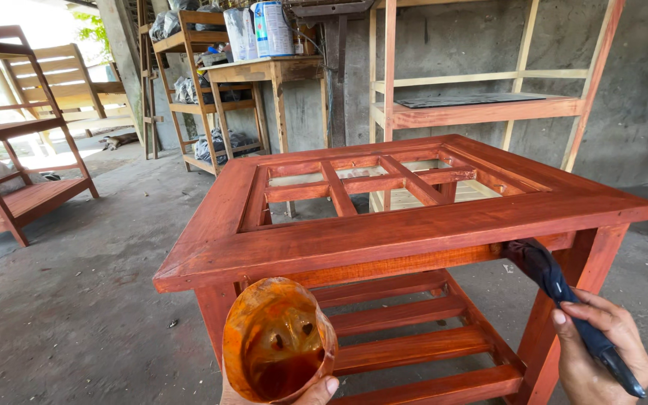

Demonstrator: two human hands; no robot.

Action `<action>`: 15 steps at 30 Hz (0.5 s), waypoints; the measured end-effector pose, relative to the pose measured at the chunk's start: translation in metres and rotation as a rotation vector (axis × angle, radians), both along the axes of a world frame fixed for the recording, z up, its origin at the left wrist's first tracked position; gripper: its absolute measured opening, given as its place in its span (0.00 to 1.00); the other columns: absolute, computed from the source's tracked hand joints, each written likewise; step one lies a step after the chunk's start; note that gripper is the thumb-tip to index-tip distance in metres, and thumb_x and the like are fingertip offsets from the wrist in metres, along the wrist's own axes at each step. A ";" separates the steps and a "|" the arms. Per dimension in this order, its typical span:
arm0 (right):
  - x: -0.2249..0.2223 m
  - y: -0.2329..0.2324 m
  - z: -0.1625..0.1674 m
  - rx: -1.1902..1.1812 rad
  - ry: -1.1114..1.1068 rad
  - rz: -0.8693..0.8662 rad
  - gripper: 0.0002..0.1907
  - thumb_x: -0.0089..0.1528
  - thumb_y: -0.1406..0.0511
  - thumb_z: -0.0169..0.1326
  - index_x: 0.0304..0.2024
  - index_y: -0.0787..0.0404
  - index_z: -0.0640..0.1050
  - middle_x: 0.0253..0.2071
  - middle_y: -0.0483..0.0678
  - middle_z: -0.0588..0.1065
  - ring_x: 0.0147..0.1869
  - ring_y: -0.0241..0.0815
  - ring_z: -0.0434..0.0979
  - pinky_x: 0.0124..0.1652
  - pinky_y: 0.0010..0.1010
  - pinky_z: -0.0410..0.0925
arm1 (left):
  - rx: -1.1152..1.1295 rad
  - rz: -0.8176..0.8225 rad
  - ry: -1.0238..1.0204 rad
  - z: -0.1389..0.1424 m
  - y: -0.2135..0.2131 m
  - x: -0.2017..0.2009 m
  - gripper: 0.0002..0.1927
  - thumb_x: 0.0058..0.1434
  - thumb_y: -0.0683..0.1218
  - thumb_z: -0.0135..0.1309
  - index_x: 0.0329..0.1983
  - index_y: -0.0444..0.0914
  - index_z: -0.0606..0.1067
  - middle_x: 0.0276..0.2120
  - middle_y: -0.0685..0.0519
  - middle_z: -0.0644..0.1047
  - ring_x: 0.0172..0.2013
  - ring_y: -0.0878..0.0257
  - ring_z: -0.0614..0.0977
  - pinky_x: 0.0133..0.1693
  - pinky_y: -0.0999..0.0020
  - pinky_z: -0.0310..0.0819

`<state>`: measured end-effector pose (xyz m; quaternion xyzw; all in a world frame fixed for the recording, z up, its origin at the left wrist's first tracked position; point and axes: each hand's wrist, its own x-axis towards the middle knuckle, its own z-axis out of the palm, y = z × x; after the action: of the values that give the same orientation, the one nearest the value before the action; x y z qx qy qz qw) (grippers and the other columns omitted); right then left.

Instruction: The person applies reddish-orange wood stain to a wooden table frame using a brush, holding a cut plastic bottle of stain in one hand. They brush the lower rails, legs, and frame edges, working around the table to coat the wood surfaces.

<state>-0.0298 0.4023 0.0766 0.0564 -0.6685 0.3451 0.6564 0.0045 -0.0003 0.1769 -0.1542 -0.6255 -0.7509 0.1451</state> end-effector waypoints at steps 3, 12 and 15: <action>-0.005 0.016 -0.003 -0.121 0.078 0.036 0.06 0.72 0.77 0.61 0.46 0.69 0.75 0.51 0.58 0.76 0.55 0.42 0.78 0.59 0.25 0.70 | -0.003 -0.022 -0.009 -0.001 0.004 -0.001 0.54 0.35 0.34 0.69 0.69 0.41 0.61 0.54 0.48 0.79 0.54 0.57 0.82 0.58 0.56 0.75; -0.015 0.036 -0.020 -0.020 0.073 -0.101 0.06 0.71 0.78 0.60 0.46 0.69 0.75 0.49 0.57 0.75 0.54 0.42 0.75 0.58 0.25 0.67 | 0.003 -0.074 -0.035 -0.007 0.018 -0.004 0.53 0.35 0.34 0.69 0.69 0.40 0.62 0.54 0.47 0.79 0.54 0.57 0.82 0.57 0.56 0.75; -0.013 0.052 -0.031 -0.268 -0.089 -0.030 0.06 0.72 0.72 0.60 0.47 0.64 0.75 0.43 0.55 0.76 0.51 0.45 0.77 0.52 0.29 0.68 | 0.007 -0.094 -0.043 -0.008 0.024 -0.006 0.53 0.35 0.34 0.69 0.68 0.40 0.62 0.54 0.47 0.79 0.54 0.57 0.83 0.57 0.56 0.75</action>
<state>-0.0423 0.4548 0.0460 -0.0572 -0.6454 0.4235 0.6331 -0.0017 0.0240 0.1689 -0.1665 -0.6178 -0.7624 0.0967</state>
